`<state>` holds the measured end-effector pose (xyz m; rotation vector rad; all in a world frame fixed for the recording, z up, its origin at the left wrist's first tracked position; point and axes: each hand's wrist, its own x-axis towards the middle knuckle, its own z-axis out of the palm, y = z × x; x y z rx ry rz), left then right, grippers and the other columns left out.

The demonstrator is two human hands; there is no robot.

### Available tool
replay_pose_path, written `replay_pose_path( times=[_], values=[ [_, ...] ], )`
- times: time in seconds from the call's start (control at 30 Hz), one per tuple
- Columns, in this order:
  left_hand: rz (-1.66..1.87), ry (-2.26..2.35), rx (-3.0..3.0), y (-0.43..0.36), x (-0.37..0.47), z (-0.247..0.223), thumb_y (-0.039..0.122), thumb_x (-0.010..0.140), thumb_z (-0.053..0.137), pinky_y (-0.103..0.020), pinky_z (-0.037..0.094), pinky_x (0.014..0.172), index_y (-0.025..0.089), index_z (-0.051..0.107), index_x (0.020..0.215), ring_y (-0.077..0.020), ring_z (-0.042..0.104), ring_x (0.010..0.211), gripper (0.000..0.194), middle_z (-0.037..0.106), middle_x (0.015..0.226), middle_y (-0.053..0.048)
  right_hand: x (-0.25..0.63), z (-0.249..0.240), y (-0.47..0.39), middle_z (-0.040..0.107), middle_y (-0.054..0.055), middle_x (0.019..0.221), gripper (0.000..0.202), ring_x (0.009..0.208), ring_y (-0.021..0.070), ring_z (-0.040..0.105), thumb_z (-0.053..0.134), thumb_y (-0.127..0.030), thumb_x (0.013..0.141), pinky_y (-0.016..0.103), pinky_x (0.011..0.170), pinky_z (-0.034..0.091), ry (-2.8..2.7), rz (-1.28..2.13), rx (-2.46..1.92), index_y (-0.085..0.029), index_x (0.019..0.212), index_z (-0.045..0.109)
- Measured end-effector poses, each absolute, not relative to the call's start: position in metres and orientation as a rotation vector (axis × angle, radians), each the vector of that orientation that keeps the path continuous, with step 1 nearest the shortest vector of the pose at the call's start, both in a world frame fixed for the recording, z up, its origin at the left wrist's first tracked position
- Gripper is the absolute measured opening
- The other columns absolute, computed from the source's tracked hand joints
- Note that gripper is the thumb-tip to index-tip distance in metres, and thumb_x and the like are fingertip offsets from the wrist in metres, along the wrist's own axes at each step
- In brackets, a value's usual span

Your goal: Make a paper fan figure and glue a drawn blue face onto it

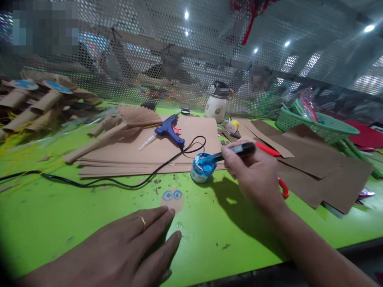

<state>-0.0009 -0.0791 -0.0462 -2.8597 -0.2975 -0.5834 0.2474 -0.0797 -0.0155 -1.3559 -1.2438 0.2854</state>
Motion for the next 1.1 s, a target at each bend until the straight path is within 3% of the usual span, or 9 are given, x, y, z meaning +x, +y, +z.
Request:
replay_pose_path(
  times=[0.23, 0.5, 0.67, 1.1],
  values=[
    [-0.652, -0.345, -2.889, -0.08, -0.005, -0.051, 0.024, 0.094, 0.043, -0.04, 0.054, 0.082, 0.012, 0.062, 0.09, -0.0263, 0.065, 0.092, 0.023, 0.069, 0.098, -0.019, 0.239, -0.002, -0.093, 0.056, 0.0, 0.064, 0.006, 0.057, 0.0164, 0.052, 0.064, -0.025, 0.086, 0.03, 0.045, 0.036, -1.048, 0.33, -1.211, -0.026, 0.08, 0.065],
    [-0.657, -0.32, -2.875, -0.078, -0.003, -0.053, 0.02, 0.094, 0.038, -0.042, 0.055, 0.081, 0.011, 0.064, 0.095, -0.0273, 0.066, 0.092, 0.027, 0.07, 0.096, -0.018, 0.234, -0.008, -0.104, 0.061, -0.001, 0.063, 0.002, 0.05, 0.014, 0.057, 0.065, -0.024, 0.084, 0.025, 0.041, 0.043, -1.248, 0.439, -1.237, -0.023, 0.083, 0.066],
    [-0.673, -0.381, -2.887, -0.079, -0.003, -0.053, 0.022, 0.095, 0.035, -0.042, 0.055, 0.083, 0.01, 0.063, 0.095, -0.028, 0.065, 0.095, 0.03, 0.069, 0.099, -0.019, 0.227, -0.011, -0.105, 0.065, 0.0, 0.072, 0.008, 0.058, 0.012, 0.06, 0.063, -0.015, 0.081, 0.023, 0.054, 0.05, -1.67, 0.348, -1.309, -0.022, 0.079, 0.066],
    [-0.709, -0.441, -2.971, -0.077, -0.003, -0.053, 0.024, 0.094, 0.038, -0.039, 0.052, 0.091, 0.012, 0.059, 0.098, -0.0255, 0.064, 0.101, 0.025, 0.068, 0.103, -0.017, 0.226, -0.019, -0.104, 0.061, -0.003, 0.065, 0.007, 0.052, 0.0074, 0.056, 0.064, -0.015, 0.082, 0.017, 0.048, 0.044, -1.719, 0.449, -1.301, -0.019, 0.087, 0.065]
  ],
)
